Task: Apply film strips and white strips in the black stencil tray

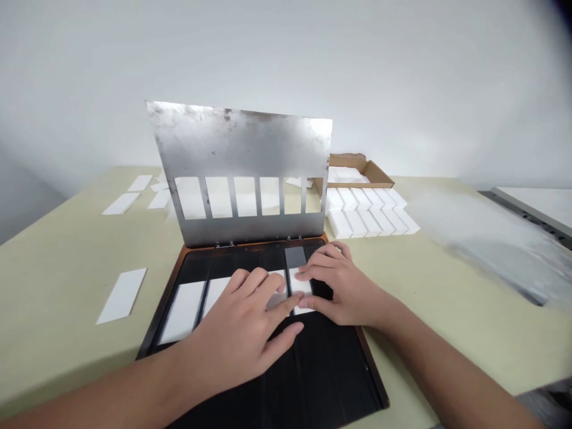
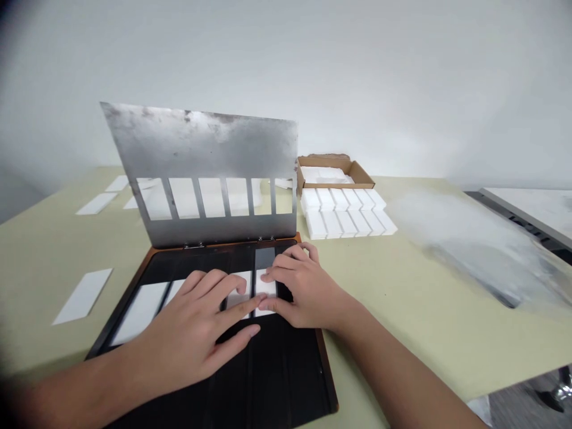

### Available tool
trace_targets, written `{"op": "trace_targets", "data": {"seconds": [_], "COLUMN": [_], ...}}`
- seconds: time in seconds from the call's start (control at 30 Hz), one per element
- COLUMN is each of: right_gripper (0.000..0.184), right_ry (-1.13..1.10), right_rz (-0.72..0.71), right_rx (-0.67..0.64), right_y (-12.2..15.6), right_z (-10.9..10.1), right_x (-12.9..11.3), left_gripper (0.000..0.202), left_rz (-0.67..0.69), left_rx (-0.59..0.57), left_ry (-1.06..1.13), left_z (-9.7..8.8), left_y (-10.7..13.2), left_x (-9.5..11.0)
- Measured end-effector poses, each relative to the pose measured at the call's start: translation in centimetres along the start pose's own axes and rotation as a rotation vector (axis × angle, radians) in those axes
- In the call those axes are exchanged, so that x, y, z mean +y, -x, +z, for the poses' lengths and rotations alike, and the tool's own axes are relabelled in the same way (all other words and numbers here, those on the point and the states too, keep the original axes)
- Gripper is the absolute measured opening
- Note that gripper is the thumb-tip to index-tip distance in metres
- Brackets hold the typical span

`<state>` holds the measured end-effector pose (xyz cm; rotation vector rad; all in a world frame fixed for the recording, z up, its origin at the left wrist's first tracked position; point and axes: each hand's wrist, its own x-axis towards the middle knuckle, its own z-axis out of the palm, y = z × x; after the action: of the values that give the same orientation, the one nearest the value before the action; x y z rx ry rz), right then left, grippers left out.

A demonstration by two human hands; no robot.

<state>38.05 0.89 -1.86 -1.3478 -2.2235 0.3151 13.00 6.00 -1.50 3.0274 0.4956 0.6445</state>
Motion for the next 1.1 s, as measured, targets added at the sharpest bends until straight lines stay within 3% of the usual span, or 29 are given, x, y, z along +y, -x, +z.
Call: {"op": "trace_targets", "data": {"seconds": [0.1, 0.2, 0.27, 0.33, 0.43, 0.67, 0.83, 0.97, 1.1], "right_gripper": [0.029, 0.025, 0.021, 0.018, 0.016, 0.013, 0.019, 0.05, 0.053], "right_ry": [0.004, 0.01, 0.01, 0.008, 0.004, -0.007, 0.021, 0.189, 0.298], "right_rz": [0.002, 0.004, 0.01, 0.014, 0.01, 0.016, 0.022, 0.13, 0.194], "right_rx": [0.007, 0.011, 0.015, 0.026, 0.047, 0.092, 0.111, 0.111, 0.029], "right_y": [-0.1, -0.2, -0.2, -0.3, -0.3, -0.9, -1.0, -0.8, -0.8], "right_z": [0.0, 0.2, 0.3, 0.4, 0.6, 1.0, 0.9, 1.0, 1.3], "right_x": [0.0, 0.1, 0.1, 0.1, 0.1, 0.4, 0.1, -0.4, -0.4], "left_gripper": [0.027, 0.015, 0.013, 0.025, 0.04, 0.04, 0.041, 0.043, 0.049], "left_rz": [0.011, 0.084, 0.198, 0.267, 0.213, 0.088, 0.069, 0.085, 0.084], "left_rx": [0.056, 0.117, 0.09, 0.03, -0.033, -0.04, -0.05, -0.051, -0.059], "left_ry": [-0.025, 0.027, 0.105, 0.154, 0.165, 0.113, 0.084, 0.101, 0.077], "left_z": [-0.2, -0.7, -0.9, -0.9, -0.7, -0.5, -0.4, -0.1, -0.1], "left_y": [-0.1, 0.0, 0.0, 0.0, -0.1, -0.1, -0.1, -0.1, 0.0], "left_x": [-0.1, 0.1, 0.4, 0.7, 1.0, 1.2, 1.1, 0.9, 0.8]}}
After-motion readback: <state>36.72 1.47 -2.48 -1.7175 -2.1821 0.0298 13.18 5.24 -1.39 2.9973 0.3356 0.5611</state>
